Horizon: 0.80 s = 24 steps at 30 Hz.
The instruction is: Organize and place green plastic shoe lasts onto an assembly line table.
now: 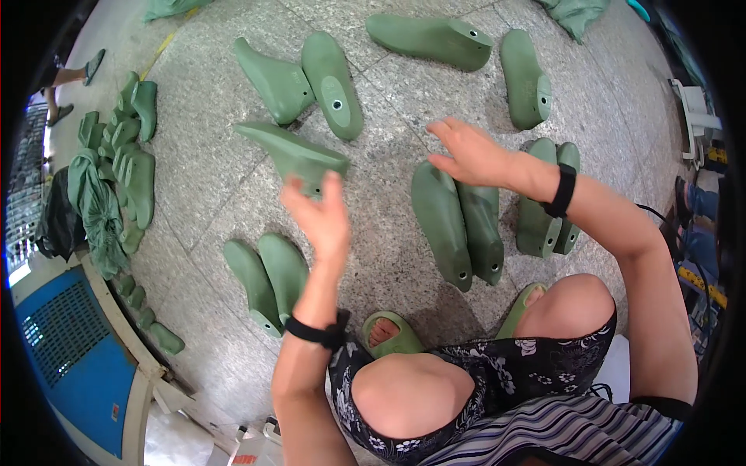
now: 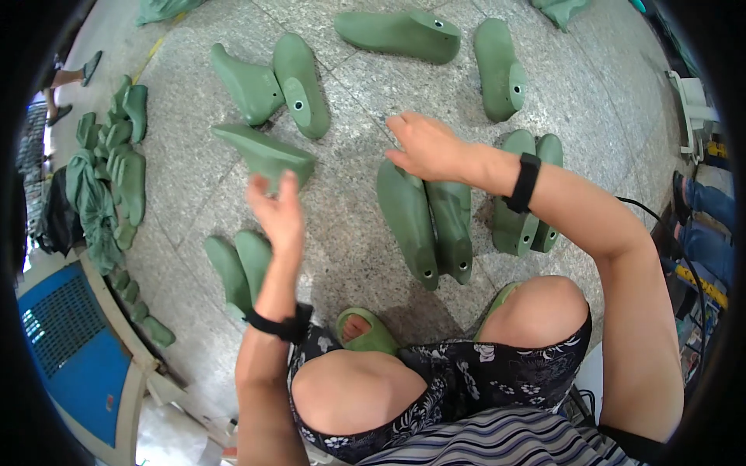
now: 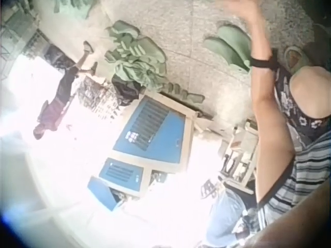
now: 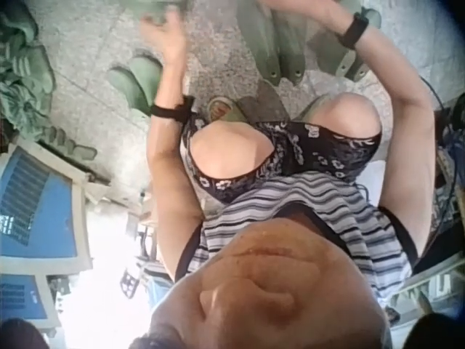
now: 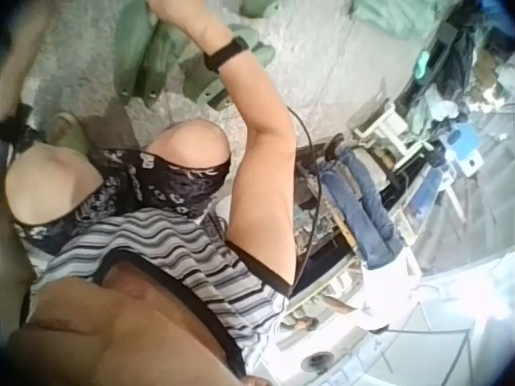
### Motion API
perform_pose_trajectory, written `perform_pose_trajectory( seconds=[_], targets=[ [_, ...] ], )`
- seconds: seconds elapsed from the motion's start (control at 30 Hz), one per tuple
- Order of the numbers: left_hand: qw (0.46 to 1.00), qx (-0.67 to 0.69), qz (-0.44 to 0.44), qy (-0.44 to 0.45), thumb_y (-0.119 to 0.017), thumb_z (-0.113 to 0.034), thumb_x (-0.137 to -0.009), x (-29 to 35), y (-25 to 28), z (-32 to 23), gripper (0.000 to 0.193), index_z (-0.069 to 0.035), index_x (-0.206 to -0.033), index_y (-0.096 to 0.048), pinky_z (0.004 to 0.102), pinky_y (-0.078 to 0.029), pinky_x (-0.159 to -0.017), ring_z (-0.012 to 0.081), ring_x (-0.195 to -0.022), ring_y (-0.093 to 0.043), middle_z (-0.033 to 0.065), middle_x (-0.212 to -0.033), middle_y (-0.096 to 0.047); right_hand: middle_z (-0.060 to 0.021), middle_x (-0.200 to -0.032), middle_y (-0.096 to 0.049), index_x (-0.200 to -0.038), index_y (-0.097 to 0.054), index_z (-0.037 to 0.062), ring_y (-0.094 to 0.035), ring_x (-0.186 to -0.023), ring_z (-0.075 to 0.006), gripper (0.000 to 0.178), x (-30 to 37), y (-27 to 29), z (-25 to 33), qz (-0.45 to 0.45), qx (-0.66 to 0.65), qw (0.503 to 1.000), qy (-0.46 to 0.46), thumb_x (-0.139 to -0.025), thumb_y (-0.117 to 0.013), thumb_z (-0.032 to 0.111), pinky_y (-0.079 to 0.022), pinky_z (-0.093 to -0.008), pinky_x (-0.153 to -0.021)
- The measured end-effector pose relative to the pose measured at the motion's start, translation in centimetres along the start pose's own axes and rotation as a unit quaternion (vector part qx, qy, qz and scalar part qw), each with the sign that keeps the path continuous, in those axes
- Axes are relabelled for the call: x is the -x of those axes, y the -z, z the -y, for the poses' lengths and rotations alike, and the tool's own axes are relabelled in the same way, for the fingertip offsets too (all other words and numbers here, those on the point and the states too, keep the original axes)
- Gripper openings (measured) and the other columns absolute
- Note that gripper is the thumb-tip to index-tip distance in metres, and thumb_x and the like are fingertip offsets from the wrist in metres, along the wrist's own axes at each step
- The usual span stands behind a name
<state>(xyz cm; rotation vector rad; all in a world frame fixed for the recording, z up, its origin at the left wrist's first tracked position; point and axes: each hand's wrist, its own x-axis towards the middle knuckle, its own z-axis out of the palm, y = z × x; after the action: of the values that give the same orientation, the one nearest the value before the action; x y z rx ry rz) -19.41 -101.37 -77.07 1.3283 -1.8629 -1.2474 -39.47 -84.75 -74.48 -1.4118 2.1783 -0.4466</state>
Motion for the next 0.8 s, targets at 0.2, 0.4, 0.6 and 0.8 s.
perform_pose_trajectory(
  seconds=[0.2, 0.4, 0.6, 0.8],
  targets=[
    [0.984, -0.178, -0.007, -0.016, -0.075, -0.036, -0.069, -12.5, 0.4, 3.7, 0.079, 0.01, -0.124, -0.043, 0.0429, -0.039, -0.098, 0.0377, -0.113, -0.05, 0.0284, -0.119, -0.052, -0.0283, -0.12, -0.049, -0.136, -0.038, 0.0091, -0.055, -0.103, -0.0434, 0.054, -10.1, 0.3, 5.1, -0.098, -0.056, 0.99, 0.087, -0.088, -0.058, 0.025, -0.046, -0.0485, -0.086],
    [0.978, -0.191, 0.07, 0.041, -0.074, -0.042, -0.061, -12.2, 0.3, 4.3, 0.086, 0.004, -0.127, -0.042, 0.0445, -0.041, -0.096, 0.0404, -0.108, -0.053, 0.0263, -0.114, -0.057, -0.0311, -0.14, -0.032, -0.136, -0.045, 0.0116, -0.051, -0.114, -0.0449, 0.049, -13.5, -1.8, 7.9, -0.072, 0.012, 0.997, -0.014, -0.089, -0.057, 0.023, -0.043, -0.0468, -0.097],
    [0.953, -0.191, 0.237, 0.001, -0.072, -0.031, -0.065, -8.0, 5.0, 1.2, 0.076, 0.003, -0.126, -0.042, 0.041, -0.049, -0.086, 0.0369, -0.095, -0.061, 0.0216, -0.11, -0.059, -0.0337, -0.141, -0.029, -0.133, -0.049, 0.0101, -0.053, -0.111, -0.044, 0.053, -10.3, -2.9, 9.1, -0.033, 0.005, 0.999, 0.009, -0.081, -0.059, 0.014, -0.046, -0.0452, -0.095],
    [0.925, 0.196, 0.266, 0.186, -0.066, -0.022, -0.072, -3.8, 10.5, -3.3, 0.064, 0.003, -0.126, -0.042, 0.0374, -0.051, -0.08, 0.0244, -0.091, -0.06, 0.0149, -0.106, -0.058, -0.0365, -0.134, -0.036, -0.122, -0.058, 0.0074, -0.061, -0.095, -0.0439, 0.045, -6.5, -5.8, 13.2, -0.002, -0.011, 0.997, 0.077, -0.078, -0.056, 0.007, -0.05, -0.0442, -0.087]
  ],
)
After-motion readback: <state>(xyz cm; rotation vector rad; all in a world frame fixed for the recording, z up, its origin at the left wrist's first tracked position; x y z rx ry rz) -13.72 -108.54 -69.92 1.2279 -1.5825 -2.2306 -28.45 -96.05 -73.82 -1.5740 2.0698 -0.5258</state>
